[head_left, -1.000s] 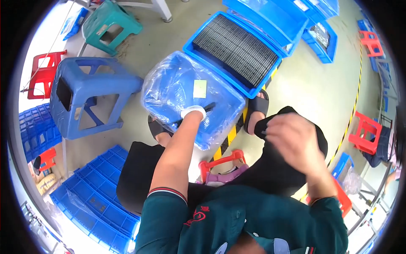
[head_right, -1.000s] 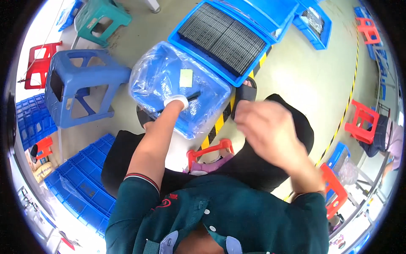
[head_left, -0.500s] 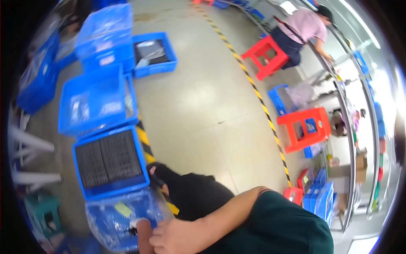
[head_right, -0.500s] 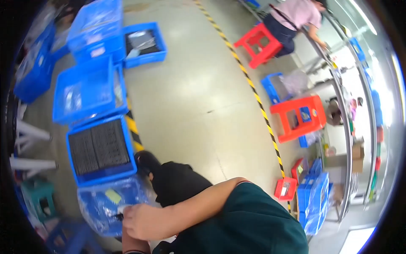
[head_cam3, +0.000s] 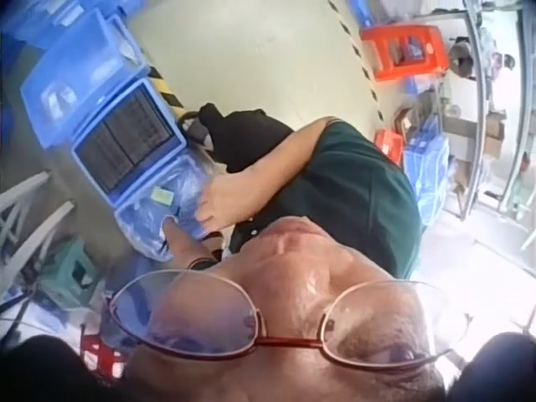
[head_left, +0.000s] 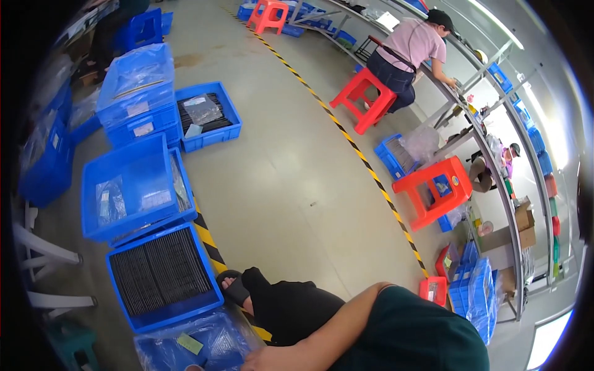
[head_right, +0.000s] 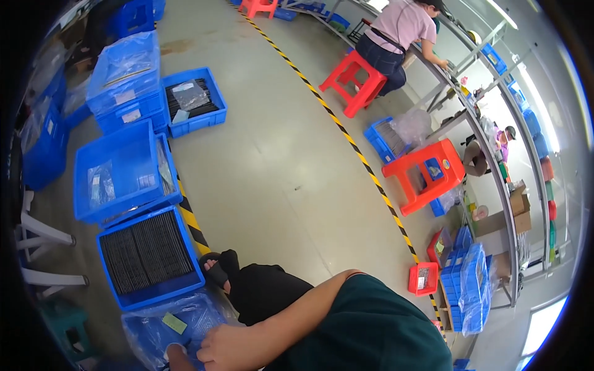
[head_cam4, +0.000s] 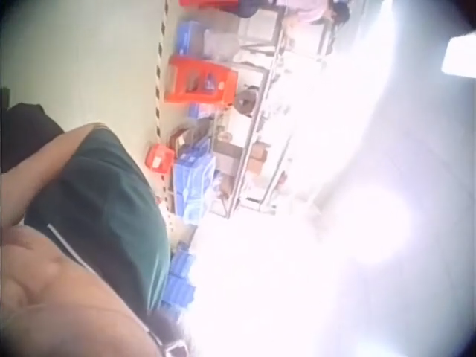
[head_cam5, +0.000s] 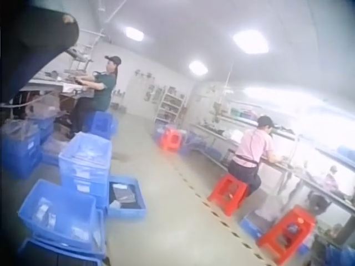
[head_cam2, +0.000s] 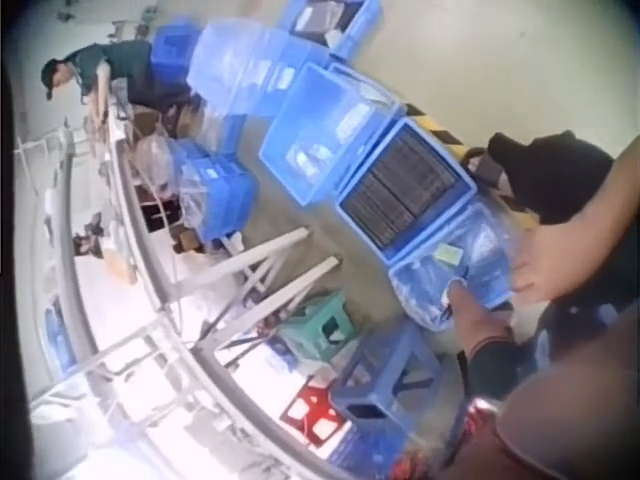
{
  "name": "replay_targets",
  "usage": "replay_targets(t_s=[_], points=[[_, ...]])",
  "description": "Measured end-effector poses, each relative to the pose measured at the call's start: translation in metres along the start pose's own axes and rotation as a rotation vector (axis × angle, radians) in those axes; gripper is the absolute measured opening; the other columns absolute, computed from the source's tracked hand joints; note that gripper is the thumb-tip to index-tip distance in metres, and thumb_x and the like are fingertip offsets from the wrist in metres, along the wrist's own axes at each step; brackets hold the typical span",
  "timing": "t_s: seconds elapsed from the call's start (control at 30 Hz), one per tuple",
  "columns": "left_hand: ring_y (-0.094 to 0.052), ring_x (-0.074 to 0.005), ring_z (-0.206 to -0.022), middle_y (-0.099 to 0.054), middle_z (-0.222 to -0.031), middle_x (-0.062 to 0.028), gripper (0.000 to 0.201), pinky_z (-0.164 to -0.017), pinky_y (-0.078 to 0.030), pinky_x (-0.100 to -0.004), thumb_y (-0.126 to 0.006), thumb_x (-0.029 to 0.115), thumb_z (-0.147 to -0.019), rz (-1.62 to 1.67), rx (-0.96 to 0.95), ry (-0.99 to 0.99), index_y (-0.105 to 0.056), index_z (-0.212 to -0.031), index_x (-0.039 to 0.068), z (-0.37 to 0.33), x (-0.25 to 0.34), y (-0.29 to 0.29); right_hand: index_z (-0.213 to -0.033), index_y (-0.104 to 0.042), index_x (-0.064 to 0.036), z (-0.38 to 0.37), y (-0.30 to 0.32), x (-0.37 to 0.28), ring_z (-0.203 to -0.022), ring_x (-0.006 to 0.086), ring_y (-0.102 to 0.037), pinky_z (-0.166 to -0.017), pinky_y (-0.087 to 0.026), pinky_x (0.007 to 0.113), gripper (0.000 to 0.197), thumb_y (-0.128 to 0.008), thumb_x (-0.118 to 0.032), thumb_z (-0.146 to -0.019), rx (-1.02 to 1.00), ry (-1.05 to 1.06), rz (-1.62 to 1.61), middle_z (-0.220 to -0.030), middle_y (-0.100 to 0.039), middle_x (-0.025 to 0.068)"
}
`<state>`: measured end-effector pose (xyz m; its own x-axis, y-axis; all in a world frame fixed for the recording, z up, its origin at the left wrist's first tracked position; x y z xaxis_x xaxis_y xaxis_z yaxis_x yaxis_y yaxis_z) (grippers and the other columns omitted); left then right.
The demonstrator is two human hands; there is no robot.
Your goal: Inspect small black rods and place them into a slotted blue tray for sorting or organization.
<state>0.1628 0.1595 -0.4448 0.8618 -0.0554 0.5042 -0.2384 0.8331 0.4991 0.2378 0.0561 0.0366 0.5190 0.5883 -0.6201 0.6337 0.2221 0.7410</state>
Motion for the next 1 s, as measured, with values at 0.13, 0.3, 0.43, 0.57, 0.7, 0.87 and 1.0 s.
replay_targets(t_s=[0.13, 0.3, 0.43, 0.57, 0.7, 0.87, 1.0], points=[[-0.065, -0.0279, -0.09, -0.069, -0.098, -0.0116, 0.025, -0.082, -0.048, -0.0503, -0.054, 0.025, -0.09, 0.129, -0.062, 0.074, -0.069, -0.095, 0.006, 0.005, -0.055, -0.016, -0.074, -0.054, -0.0102, -0.007, -0.007, 0.001, -0.07, 0.0234, -0.056, -0.057, -0.045, 0.035, 0.011, -0.057, -0.02, -0.078, -0.019, 0.012, -0.01, -0.077, -0.053, 0.0058], [-0.065, -0.0276, -0.089, -0.069, -0.097, -0.0116, 0.025, -0.082, -0.048, -0.0496, -0.054, 0.025, -0.09, 0.257, -0.139, 0.17, -0.068, -0.095, 0.006, 0.021, -0.119, -0.025, -0.073, -0.053, -0.0095, -0.017, -0.008, -0.004, -0.068, 0.0234, -0.056, -0.056, -0.045, 0.035, 0.011, -0.056, -0.018, -0.079, -0.038, 0.033, -0.058, -0.076, -0.052, 0.0063], [-0.065, -0.0274, -0.089, -0.069, -0.097, -0.0117, 0.025, -0.082, -0.048, -0.0491, -0.054, 0.026, -0.09, 0.355, -0.197, 0.254, -0.068, -0.095, 0.006, 0.042, -0.159, -0.033, -0.072, -0.053, -0.0091, -0.022, -0.009, -0.008, -0.067, 0.0237, -0.056, -0.057, -0.045, 0.035, 0.012, -0.056, -0.019, -0.08, -0.029, 0.032, -0.109, -0.074, -0.052, 0.0065], [-0.065, -0.0272, -0.088, -0.069, -0.097, -0.0117, 0.025, -0.082, -0.048, -0.0485, -0.054, 0.026, -0.09, 0.444, -0.246, 0.329, -0.068, -0.095, 0.006, 0.058, -0.193, -0.031, -0.072, -0.053, -0.0086, -0.026, -0.014, -0.01, -0.066, 0.024, -0.056, -0.057, -0.045, 0.036, 0.014, -0.056, -0.019, -0.08, -0.052, 0.042, -0.115, -0.073, -0.052, 0.0062], [-0.065, -0.0269, -0.088, -0.069, -0.096, -0.0117, 0.025, -0.082, -0.049, -0.048, -0.054, 0.026, -0.09, 0.546, -0.304, 0.393, -0.068, -0.095, 0.006, 0.066, -0.211, -0.038, -0.072, -0.053, -0.008, -0.029, -0.014, -0.009, -0.067, 0.0245, -0.056, -0.057, -0.046, 0.036, 0.014, -0.056, -0.019, -0.081, -0.055, 0.027, -0.149, -0.074, -0.053, 0.0066], [-0.065, -0.0266, -0.087, -0.069, -0.096, -0.0117, 0.025, -0.082, -0.049, -0.0473, -0.054, 0.026, -0.091, 0.668, -0.368, 0.492, -0.068, -0.095, 0.006, 0.086, -0.232, -0.043, -0.074, -0.054, -0.0078, -0.026, -0.011, -0.009, -0.069, 0.0251, -0.057, -0.059, -0.046, 0.036, 0.012, -0.056, -0.018, -0.08, -0.069, 0.021, -0.165, -0.074, -0.053, 0.0071], [-0.065, -0.0264, -0.087, -0.069, -0.096, -0.0118, 0.025, -0.082, -0.049, -0.0468, -0.054, 0.026, -0.091, 0.763, -0.356, 0.591, -0.068, -0.094, 0.006, 0.124, -0.261, -0.013, -0.076, -0.057, -0.0061, -0.02, -0.026, -0.007, -0.074, 0.0255, -0.058, -0.064, -0.047, 0.037, 0.013, -0.06, -0.018, -0.076, -0.069, 0.031, -0.144, -0.079, -0.054, 0.0086]])
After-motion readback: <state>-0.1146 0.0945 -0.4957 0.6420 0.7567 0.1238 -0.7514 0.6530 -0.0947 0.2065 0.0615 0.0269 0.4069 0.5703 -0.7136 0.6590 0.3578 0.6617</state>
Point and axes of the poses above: each hand's wrist, its own z-axis away from the middle knuckle, its own y-axis out of the back of the hand, x = y × z, the point moved 4 cm from there along -z, towards the middle knuckle
